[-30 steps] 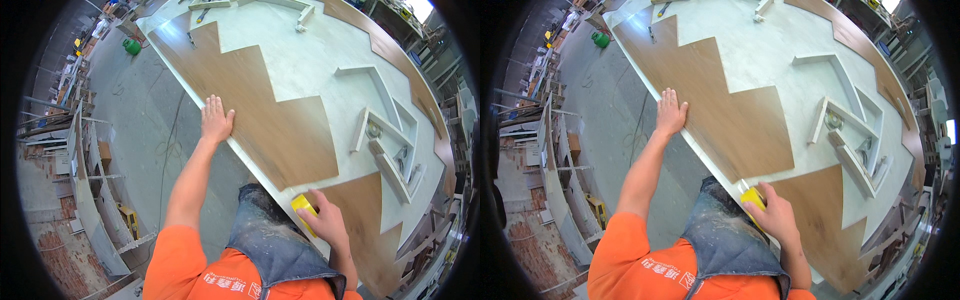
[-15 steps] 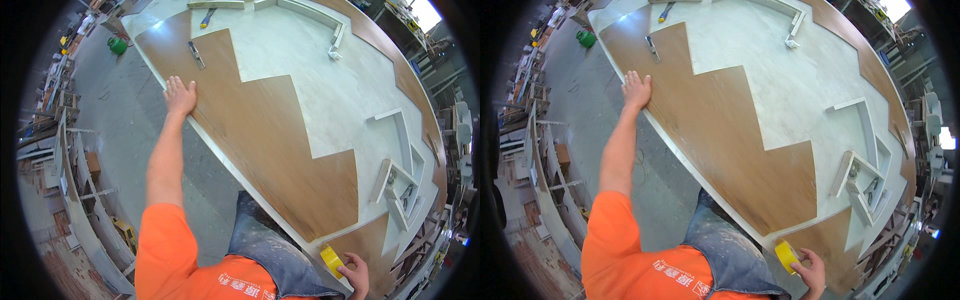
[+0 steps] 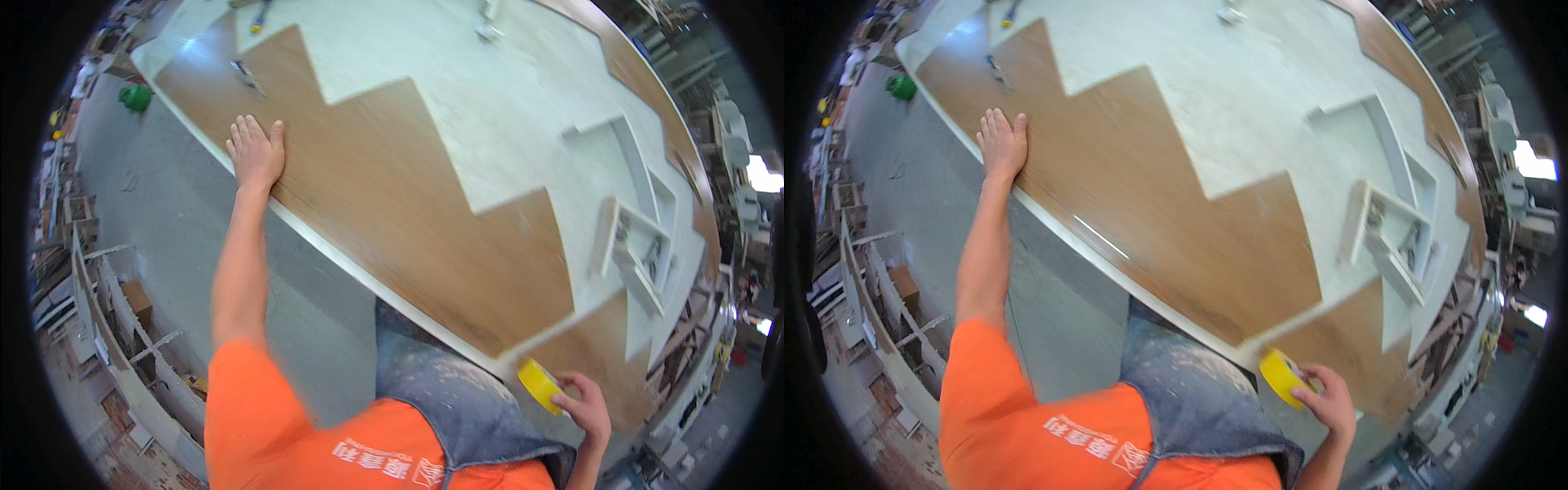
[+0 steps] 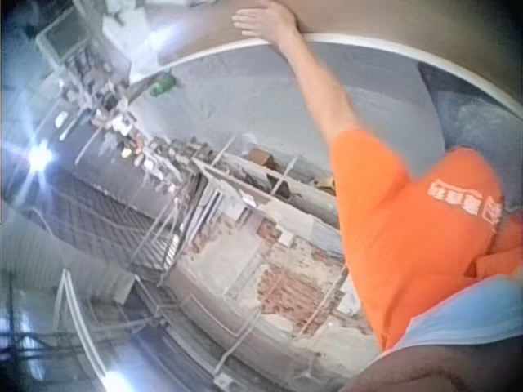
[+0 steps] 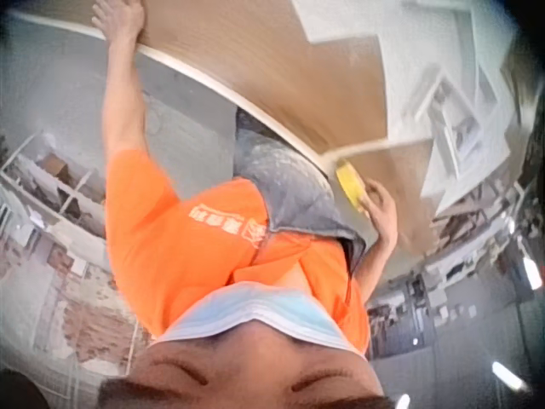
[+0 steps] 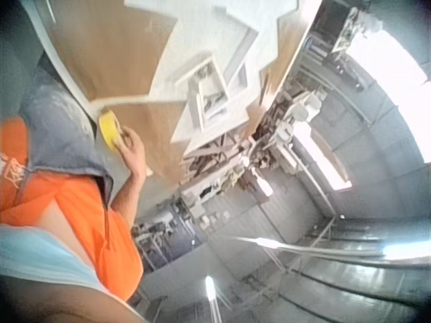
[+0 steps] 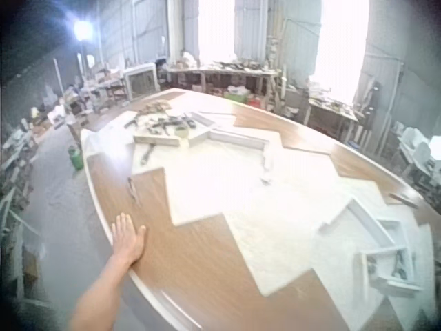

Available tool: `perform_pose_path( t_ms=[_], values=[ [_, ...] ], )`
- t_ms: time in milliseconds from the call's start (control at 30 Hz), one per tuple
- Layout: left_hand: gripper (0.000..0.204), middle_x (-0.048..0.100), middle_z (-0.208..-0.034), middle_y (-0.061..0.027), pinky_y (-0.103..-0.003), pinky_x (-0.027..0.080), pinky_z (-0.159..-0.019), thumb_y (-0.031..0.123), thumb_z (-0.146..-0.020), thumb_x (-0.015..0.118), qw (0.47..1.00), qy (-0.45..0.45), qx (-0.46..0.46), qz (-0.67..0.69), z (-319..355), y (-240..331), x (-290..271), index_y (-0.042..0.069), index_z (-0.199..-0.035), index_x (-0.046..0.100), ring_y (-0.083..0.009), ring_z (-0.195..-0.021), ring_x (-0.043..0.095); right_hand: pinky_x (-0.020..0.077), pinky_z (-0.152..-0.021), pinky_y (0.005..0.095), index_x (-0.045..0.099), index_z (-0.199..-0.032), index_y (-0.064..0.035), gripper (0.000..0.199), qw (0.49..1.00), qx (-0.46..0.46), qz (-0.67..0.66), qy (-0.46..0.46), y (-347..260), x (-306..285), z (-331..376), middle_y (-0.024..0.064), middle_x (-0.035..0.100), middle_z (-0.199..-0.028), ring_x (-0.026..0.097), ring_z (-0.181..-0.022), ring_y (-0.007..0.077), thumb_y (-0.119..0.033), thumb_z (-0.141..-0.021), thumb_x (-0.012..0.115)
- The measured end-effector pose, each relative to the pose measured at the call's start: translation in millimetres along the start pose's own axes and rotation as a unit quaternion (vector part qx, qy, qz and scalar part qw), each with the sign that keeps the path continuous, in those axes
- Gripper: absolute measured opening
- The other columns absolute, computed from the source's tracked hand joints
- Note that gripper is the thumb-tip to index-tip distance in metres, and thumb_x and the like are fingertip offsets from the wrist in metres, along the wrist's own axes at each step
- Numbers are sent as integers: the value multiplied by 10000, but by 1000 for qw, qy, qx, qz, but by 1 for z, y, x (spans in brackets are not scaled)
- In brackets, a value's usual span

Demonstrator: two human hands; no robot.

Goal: The person aligns and tapes wooden veneer pieces onto a white board using yellow tape and a utility knife. They repeatedly position the pieces, press them down, and trim excess tape to secure the layout.

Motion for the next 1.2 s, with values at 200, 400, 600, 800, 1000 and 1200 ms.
perform_pose_path(
  t_ms=[200,400,600,800,1000,1200],
  values=[
    [898,288,-1668,-275,-552,146,-1284,643,-1053,350,983,9,184,23,203,181,-35,-87,-1576,327,-416,-1574,219,536,-843,405,723,-1154,-19,456,994,-101,35,-33,1,4,-7,166,732,-983,693,-930,317,-345,-846,805],
    [920,321,-1655,-264,-599,162,-1266,664,-1022,401,955,-32,273,109,380,310,-70,-82,-1558,364,-413,-1566,242,540,-746,431,716,-1084,-17,436,971,-236,28,-38,0,13,-15,202,707,-874,688,-816,368,-422,-921,727],
    [825,354,-1632,-267,-628,204,-1239,556,-1009,526,951,-23,271,149,429,339,-79,-68,-1533,396,-439,-1538,285,539,-717,429,717,-1074,-18,455,964,-261,26,-51,5,14,-15,200,703,-848,690,-781,363,-454,-942,701],
    [636,481,-1488,-255,-571,332,-1155,381,-960,672,934,35,181,306,445,315,-113,-19,-1425,502,-431,-1390,439,567,-785,400,722,-1101,-8,456,970,-221,62,-79,2,1,-15,195,743,-942,725,-827,312,-427,-922,734],
    [388,650,-1081,-178,-385,540,-792,308,-927,756,787,-242,-78,563,497,285,-99,18,-1166,657,-294,-937,672,548,-924,372,634,-1351,-29,596,935,-207,200,-208,-34,-15,-37,114,745,-1110,709,-1008,238,-341,-880,826],
    [419,702,-1073,-180,-426,556,-862,399,-997,610,724,-369,100,574,498,318,-96,57,-1225,693,-335,-999,686,559,-836,343,612,-1380,-40,555,900,-307,270,-153,-247,19,-130,90,718,-958,698,-889,207,-265,-906,794]
  ],
)
Point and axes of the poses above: each hand's wrist, its own z-axis away from the middle knuckle, its own x-axis out of the palm, y = z × x, the point moved 7 cm from there along -z, towards the middle knuckle
